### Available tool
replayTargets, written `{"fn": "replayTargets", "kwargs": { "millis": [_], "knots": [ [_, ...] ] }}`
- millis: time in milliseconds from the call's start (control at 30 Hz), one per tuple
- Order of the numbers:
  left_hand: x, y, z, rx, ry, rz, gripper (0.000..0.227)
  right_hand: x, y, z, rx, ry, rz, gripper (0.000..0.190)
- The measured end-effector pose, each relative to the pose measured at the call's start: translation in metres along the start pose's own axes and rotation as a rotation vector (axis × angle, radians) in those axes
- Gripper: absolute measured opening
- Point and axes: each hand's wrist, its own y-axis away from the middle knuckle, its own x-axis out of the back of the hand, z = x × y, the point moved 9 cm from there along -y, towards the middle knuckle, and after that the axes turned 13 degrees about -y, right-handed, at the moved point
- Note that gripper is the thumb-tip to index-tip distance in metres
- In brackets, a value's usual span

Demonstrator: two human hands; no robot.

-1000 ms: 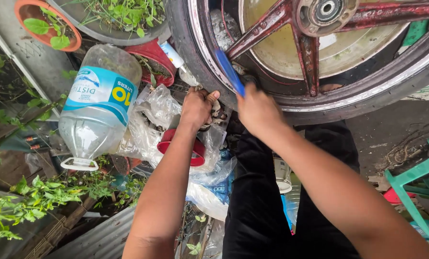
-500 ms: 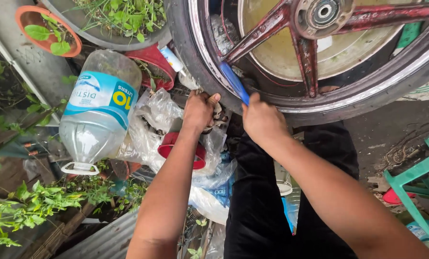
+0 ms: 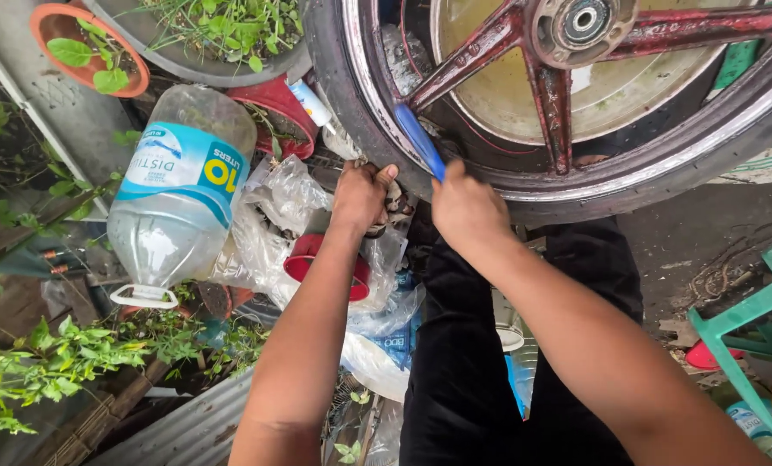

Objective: Scrubbing and wiping a motorcycle wheel rim to clean it using a brush and a rag.

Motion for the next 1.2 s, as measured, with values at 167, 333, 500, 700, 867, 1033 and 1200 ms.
{"fn": "replayTargets", "kwargs": {
  "millis": [167,333,500,700,867,1033,1200],
  "knots": [
    [-0.028,-0.030,-0.030,0.033,0.028,-0.011,0.065,0.043,-0.070,-0.060,0.031,-0.232,0.109,0.045],
    [-0.005,-0.009,-0.006,0.025,0.041,-0.018,0.062,0.028,0.020,-0.005,0.020,-0.144,-0.016,0.046],
    [-0.007,-0.005,-0.005,0.017,0.043,0.003,0.059,0.029,-0.006,-0.022,0.082,-0.103,-0.041,0.051],
    [-0.008,-0.003,0.001,-0.037,0.024,-0.036,0.058,0.054,-0.036,-0.051,0.023,-0.437,0.000,0.044],
    [0.007,0.007,0.005,0.011,0.069,0.000,0.061,0.024,0.020,0.019,0.081,-0.158,-0.115,0.047],
    [-0.015,-0.012,-0.013,0.016,0.093,0.017,0.062,0.057,-0.036,-0.059,0.174,-0.363,-0.033,0.046],
    [-0.016,-0.005,-0.004,-0.013,0.084,0.012,0.063,0.067,0.010,-0.036,0.212,-0.471,-0.032,0.047]
  ]
}}
